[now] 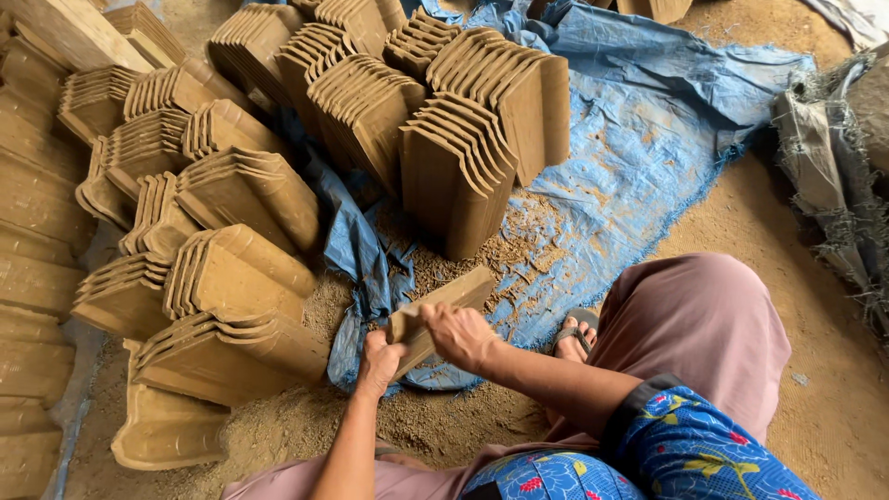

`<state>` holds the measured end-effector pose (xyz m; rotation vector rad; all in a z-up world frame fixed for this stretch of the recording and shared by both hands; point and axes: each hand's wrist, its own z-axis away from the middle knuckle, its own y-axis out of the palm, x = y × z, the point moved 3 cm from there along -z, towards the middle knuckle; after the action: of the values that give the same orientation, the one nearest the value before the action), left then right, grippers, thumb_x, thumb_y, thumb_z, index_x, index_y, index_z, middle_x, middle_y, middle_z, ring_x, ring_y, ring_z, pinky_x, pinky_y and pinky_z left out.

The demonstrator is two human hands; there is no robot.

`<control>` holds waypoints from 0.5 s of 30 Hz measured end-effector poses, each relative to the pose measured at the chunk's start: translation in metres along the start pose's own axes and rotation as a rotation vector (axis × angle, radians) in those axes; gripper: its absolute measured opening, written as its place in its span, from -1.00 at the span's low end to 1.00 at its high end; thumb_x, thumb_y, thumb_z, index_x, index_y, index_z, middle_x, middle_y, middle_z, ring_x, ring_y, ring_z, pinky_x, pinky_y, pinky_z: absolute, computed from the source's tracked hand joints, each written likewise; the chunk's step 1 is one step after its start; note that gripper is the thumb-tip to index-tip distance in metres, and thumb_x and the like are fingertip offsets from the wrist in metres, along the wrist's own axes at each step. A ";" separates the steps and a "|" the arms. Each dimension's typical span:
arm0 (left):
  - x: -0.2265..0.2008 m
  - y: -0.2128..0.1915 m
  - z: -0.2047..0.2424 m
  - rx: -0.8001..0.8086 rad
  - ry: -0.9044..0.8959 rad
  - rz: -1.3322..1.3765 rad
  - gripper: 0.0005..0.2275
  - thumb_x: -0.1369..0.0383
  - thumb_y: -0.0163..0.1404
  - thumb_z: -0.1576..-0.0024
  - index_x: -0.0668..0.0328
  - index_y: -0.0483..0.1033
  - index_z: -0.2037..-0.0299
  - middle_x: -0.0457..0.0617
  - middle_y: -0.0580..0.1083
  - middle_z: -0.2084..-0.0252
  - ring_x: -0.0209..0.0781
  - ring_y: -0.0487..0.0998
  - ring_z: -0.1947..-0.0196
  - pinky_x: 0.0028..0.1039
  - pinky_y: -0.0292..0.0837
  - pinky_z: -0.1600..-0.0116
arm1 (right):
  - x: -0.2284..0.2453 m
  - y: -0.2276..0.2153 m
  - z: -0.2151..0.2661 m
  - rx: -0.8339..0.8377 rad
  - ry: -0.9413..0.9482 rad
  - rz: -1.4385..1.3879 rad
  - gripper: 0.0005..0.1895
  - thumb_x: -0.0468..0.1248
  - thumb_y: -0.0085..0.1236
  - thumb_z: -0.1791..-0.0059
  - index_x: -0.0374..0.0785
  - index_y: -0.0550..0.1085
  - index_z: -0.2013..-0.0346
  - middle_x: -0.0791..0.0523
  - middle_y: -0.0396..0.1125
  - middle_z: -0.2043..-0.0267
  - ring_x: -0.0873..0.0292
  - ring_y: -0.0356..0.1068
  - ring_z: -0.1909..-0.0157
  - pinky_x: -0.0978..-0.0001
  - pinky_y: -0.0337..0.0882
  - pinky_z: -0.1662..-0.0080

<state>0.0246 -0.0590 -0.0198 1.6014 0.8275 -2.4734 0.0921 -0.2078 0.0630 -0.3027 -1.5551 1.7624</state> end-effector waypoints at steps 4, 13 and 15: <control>-0.019 -0.009 0.015 -0.024 0.017 0.041 -0.74 0.42 0.08 0.42 0.23 0.59 0.47 -0.06 0.48 0.50 -0.18 0.46 0.39 -0.41 0.34 0.25 | -0.037 0.017 -0.012 0.042 0.053 0.041 -0.80 -0.32 -0.51 -0.08 -0.15 0.15 0.08 -0.04 0.29 0.30 0.12 0.34 0.44 0.34 0.42 0.39; 0.000 -0.013 0.001 -0.018 0.042 0.109 -0.68 0.52 0.05 0.44 0.27 0.61 0.40 -0.02 0.52 0.44 -0.14 0.50 0.32 -0.40 0.36 0.20 | -0.109 0.044 -0.035 0.019 0.229 -0.001 -0.75 -0.38 -0.47 -0.08 -0.16 0.24 0.09 0.05 0.28 0.37 0.25 0.28 0.48 0.42 0.38 0.38; 0.007 -0.012 -0.004 -0.017 0.042 0.119 -0.69 0.53 0.06 0.45 0.26 0.60 0.42 -0.04 0.51 0.46 -0.16 0.49 0.33 -0.42 0.36 0.21 | -0.136 0.053 -0.043 -0.002 0.348 0.030 -0.78 -0.37 -0.40 -0.07 -0.15 0.29 0.14 0.07 0.30 0.39 0.23 0.30 0.47 0.41 0.39 0.37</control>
<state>0.0206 -0.0451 -0.0221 1.6514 0.7331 -2.3532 0.1929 -0.2649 -0.0365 -0.6020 -1.3077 1.6277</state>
